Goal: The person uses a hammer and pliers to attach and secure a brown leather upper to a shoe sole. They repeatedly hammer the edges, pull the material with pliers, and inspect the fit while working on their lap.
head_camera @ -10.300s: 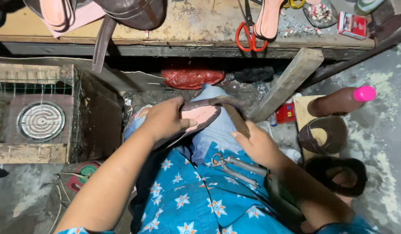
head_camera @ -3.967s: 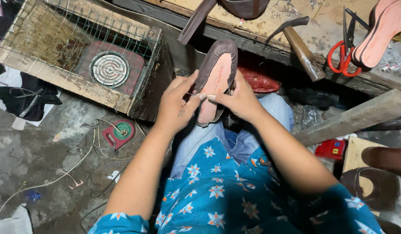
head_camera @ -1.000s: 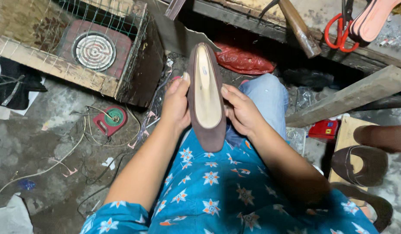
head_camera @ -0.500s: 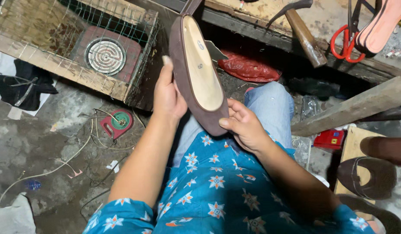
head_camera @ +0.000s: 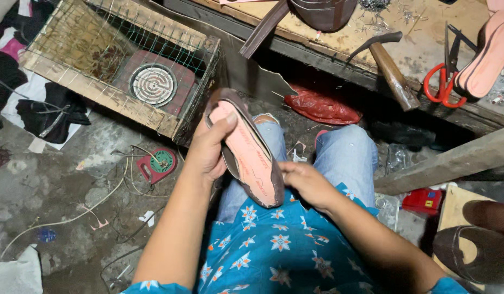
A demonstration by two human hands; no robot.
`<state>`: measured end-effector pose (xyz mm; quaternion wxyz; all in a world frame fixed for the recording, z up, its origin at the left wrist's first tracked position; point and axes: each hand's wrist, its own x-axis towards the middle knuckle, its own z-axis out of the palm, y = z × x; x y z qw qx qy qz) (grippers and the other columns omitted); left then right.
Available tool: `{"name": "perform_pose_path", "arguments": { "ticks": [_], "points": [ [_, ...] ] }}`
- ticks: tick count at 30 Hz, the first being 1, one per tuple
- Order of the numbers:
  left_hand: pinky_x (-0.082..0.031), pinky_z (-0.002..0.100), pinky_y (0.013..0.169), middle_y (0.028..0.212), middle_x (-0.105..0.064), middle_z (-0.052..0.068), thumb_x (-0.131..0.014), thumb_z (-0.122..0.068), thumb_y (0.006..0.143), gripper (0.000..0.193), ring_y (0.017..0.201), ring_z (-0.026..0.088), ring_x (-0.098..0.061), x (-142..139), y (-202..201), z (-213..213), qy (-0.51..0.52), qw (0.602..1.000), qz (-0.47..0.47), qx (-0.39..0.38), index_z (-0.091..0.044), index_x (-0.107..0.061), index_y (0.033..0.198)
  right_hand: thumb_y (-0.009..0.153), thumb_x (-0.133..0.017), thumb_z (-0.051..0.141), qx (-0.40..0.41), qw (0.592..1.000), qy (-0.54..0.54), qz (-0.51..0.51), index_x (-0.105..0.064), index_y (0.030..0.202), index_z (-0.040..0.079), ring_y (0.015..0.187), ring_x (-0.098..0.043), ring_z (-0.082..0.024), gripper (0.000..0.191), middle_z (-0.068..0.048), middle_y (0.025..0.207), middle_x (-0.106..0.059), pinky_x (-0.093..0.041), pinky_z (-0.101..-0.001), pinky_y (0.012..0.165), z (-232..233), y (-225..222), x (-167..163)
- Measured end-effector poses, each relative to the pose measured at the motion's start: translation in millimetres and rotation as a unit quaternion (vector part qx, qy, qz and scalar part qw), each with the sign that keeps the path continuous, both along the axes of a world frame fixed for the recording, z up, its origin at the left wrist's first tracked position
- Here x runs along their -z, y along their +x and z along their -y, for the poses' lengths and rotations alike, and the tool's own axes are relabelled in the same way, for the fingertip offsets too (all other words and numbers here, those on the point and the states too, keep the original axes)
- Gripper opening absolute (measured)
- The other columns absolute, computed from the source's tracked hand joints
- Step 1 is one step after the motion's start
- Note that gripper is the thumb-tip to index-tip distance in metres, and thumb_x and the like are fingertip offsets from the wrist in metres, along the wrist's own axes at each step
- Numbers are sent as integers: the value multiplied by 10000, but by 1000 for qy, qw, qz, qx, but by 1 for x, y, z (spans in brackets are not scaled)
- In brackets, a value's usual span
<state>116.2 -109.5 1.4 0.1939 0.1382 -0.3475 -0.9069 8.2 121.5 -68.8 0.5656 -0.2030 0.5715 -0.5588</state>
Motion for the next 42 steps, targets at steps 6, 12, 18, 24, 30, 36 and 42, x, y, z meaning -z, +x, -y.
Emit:
{"name": "perform_pose_path", "arguments": {
  "ticks": [6, 12, 18, 24, 30, 36, 42],
  "points": [
    [-509, 366, 1045, 1349, -612, 124, -757, -156, 867, 809, 1226, 220, -608, 20, -2, -35, -172, 976, 126, 45, -61, -363, 1568, 897, -699, 155, 80, 981, -110, -141, -389, 1514, 52, 1242, -530, -152, 698, -95, 1463, -510, -490, -323, 994, 8, -14, -32],
    [-482, 354, 1077, 1398, -603, 131, -729, -192, 922, 805, 1265, 200, -590, 32, -16, -52, -245, 962, 96, 73, -53, -308, 1594, 999, -662, 131, 44, 895, -155, -416, -513, 1509, 25, 1421, -515, -201, 542, -129, 1523, -551, -415, -336, 1176, 38, -52, -64],
    [-521, 333, 1043, 1400, -587, 124, -710, -174, 960, 585, 1260, 187, -608, 40, -19, -48, -319, 943, 88, -13, 32, -497, 1465, 958, -684, 172, 20, 892, -115, -437, -736, 1151, 11, 1051, -733, -168, 256, -114, 1151, -770, -560, -296, 945, 67, -74, -60],
    [-596, 350, 804, 1009, -717, 130, -714, -137, 925, 244, 907, 222, -725, 22, -17, -47, -481, 850, 153, -148, 14, -735, 1116, 967, -675, 202, 59, 887, -47, -456, -769, 1068, 20, 897, -745, -134, 228, -94, 1005, -792, -580, -286, 813, 75, -70, -54],
    [-551, 379, 747, 837, -704, 153, -688, -133, 934, 127, 809, 285, -702, 13, -21, -48, -592, 759, 189, -196, -21, -739, 901, 1050, -551, 201, 62, 949, -98, -293, -735, 1202, 9, 1075, -696, -134, 306, -91, 1164, -765, -540, -276, 961, 63, -76, -40],
    [-551, 337, 899, 1114, -707, 131, -711, -212, 923, 372, 1025, 199, -695, 25, -22, -37, -444, 877, 173, -60, 4, -601, 1206, 1006, -586, 131, 49, 979, -122, -155, -569, 1408, -23, 1247, -606, -152, 431, -93, 1363, -653, -464, -323, 1099, 39, -60, -22],
    [-514, 349, 1029, 1274, -653, 113, -749, -201, 849, 703, 1174, 186, -630, 8, -19, -39, -307, 939, 121, 95, 10, -480, 1464, 923, -703, 99, 12, 986, -69, -149, -491, 1466, 3, 1257, -580, -156, 590, -80, 1357, -623, -458, -341, 1099, 8, -5, -47]
  ]
}}
